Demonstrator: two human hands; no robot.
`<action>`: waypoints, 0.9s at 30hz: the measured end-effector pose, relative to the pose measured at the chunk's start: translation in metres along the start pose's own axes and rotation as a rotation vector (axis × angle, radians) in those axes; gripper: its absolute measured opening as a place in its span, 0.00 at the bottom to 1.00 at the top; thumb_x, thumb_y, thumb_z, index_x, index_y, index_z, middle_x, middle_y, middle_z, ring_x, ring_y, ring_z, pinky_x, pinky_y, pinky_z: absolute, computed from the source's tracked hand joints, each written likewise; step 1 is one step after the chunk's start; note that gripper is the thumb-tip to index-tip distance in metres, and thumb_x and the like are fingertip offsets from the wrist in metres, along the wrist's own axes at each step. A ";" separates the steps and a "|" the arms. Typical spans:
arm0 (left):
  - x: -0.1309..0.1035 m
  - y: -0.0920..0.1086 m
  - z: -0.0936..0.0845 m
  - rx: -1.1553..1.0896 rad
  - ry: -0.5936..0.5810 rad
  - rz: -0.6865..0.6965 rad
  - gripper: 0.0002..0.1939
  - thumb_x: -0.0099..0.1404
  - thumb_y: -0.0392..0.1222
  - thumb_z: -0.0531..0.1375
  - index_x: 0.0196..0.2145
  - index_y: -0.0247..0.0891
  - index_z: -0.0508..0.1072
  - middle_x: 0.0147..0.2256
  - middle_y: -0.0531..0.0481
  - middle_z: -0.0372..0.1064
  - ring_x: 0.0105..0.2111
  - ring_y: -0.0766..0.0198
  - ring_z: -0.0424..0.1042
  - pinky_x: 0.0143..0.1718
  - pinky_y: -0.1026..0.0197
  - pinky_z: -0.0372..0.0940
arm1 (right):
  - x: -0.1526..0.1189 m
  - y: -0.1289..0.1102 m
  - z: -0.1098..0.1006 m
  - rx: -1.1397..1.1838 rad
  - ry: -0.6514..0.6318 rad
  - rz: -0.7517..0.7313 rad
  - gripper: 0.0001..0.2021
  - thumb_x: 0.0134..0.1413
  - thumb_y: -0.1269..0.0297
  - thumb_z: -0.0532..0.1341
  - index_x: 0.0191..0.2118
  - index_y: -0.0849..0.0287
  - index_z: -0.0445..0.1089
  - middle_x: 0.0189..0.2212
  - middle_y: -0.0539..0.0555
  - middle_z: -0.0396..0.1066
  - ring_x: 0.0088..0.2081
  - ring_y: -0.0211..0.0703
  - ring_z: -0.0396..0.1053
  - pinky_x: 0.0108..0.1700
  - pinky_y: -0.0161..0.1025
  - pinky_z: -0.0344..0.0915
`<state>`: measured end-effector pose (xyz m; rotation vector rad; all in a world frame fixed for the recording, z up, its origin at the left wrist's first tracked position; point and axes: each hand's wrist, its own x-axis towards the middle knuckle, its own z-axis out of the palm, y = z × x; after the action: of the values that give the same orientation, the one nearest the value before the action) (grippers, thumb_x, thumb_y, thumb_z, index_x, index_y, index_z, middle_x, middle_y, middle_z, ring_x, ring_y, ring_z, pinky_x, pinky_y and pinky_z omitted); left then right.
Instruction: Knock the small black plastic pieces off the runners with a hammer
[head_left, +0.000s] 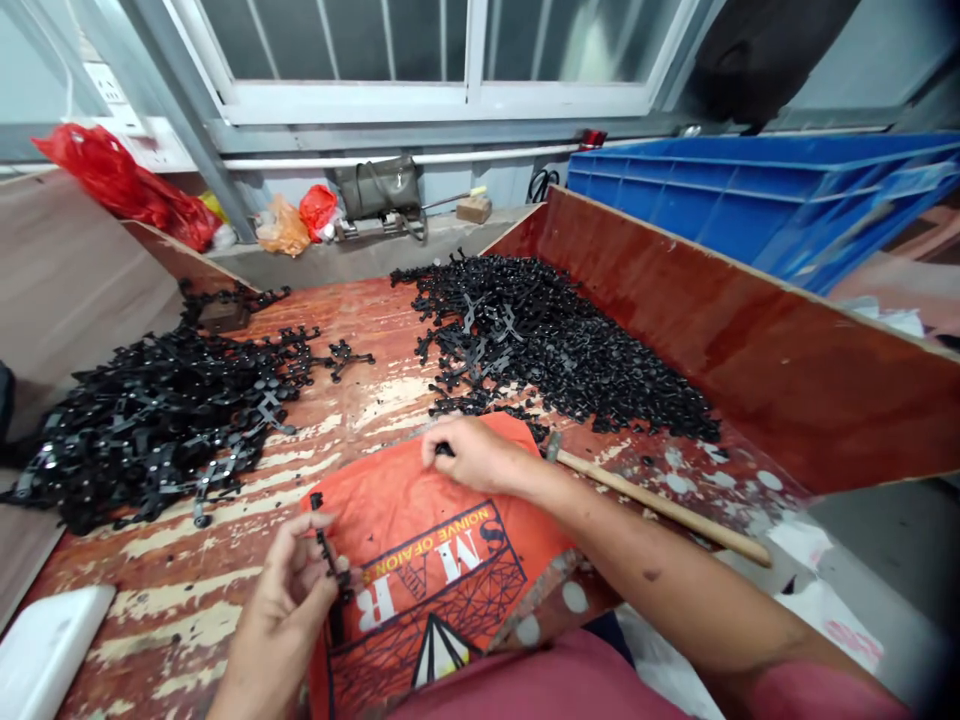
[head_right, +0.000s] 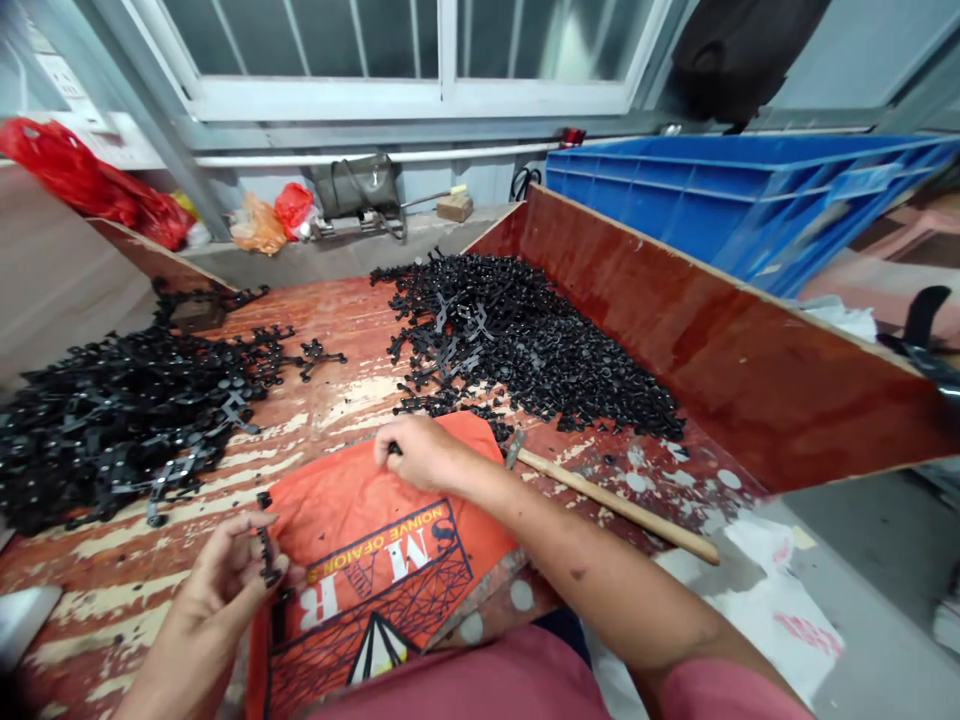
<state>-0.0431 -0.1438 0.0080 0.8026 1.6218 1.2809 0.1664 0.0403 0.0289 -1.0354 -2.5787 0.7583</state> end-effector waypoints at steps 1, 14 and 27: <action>0.000 0.000 0.004 -0.059 0.002 -0.004 0.27 0.53 0.45 0.68 0.49 0.47 0.64 0.29 0.57 0.65 0.29 0.64 0.69 0.34 0.65 0.67 | -0.001 -0.009 0.005 0.005 -0.011 -0.028 0.09 0.52 0.78 0.65 0.31 0.55 0.77 0.33 0.44 0.76 0.36 0.34 0.71 0.39 0.28 0.62; 0.069 0.005 0.033 0.019 -0.064 0.065 0.23 0.53 0.43 0.65 0.46 0.43 0.65 0.32 0.58 0.65 0.22 0.68 0.70 0.24 0.65 0.66 | -0.058 -0.004 0.014 -0.206 0.065 -0.117 0.15 0.62 0.74 0.57 0.51 0.54 0.75 0.43 0.54 0.74 0.47 0.49 0.62 0.50 0.44 0.57; 0.018 0.038 0.001 -0.354 -0.169 -0.246 0.42 0.53 0.39 0.71 0.63 0.54 0.62 0.30 0.57 0.69 0.30 0.65 0.75 0.40 0.59 0.73 | -0.035 -0.016 0.014 -0.345 0.109 -0.024 0.08 0.64 0.67 0.59 0.41 0.55 0.77 0.34 0.54 0.75 0.40 0.47 0.64 0.45 0.44 0.52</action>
<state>-0.0510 -0.1179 0.0399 0.4633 1.2673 1.2405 0.1767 0.0006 0.0251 -1.1012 -2.6769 0.2446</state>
